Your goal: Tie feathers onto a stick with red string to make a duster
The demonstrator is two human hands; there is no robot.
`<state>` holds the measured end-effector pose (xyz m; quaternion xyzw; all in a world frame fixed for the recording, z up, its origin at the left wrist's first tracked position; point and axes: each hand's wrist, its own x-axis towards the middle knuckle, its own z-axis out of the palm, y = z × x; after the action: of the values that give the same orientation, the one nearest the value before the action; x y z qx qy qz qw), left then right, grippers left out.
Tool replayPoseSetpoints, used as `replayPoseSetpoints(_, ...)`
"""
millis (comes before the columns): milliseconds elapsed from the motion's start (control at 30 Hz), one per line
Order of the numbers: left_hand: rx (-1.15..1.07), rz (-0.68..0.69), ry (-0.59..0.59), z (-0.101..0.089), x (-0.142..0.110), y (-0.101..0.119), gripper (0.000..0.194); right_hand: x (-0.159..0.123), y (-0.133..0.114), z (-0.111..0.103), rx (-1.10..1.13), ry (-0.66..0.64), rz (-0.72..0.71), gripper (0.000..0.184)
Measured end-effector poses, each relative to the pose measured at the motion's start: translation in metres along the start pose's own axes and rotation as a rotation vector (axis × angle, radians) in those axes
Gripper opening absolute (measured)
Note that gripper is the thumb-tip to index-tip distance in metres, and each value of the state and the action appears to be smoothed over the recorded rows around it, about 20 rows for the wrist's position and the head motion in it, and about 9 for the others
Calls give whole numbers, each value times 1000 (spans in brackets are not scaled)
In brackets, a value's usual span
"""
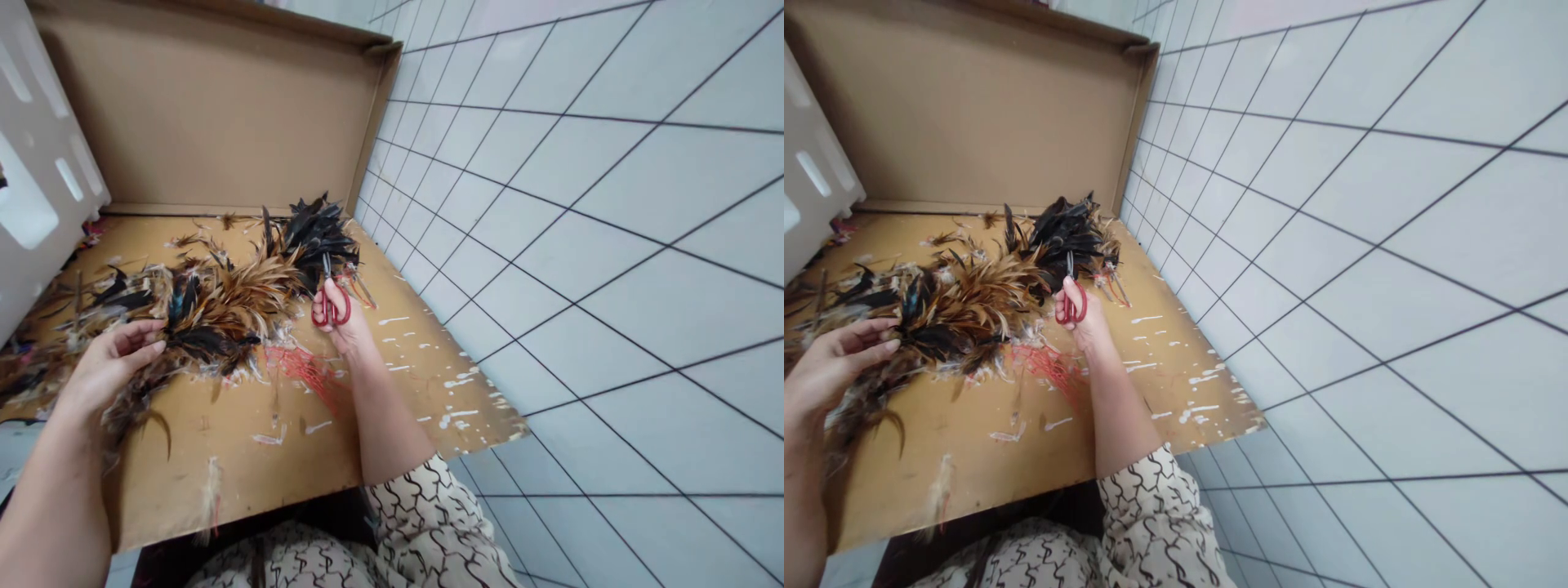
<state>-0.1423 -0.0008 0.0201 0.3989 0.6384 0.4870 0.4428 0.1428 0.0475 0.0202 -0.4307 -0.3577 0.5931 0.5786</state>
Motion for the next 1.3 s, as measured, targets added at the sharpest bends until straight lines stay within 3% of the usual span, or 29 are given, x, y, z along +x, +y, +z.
replayPoseSetpoints(133,39,5,27,1,1,0,56,1,0,2,0,71,-80,42)
replayPoseSetpoints(267,75,-11,19,-1,1,-1,55,-2,-1,3,-76,36,-103,42)
replayPoseSetpoints(933,183,16,27,5,-6,8,50,-4,1,3,-195,-26,-36,43)
replayPoseSetpoints(1100,201,36,26,4,-3,5,50,-8,8,9,-282,-197,-23,44)
replayPoseSetpoints(1300,231,82,-22,7,-1,2,49,-23,19,21,-519,-498,159,38)
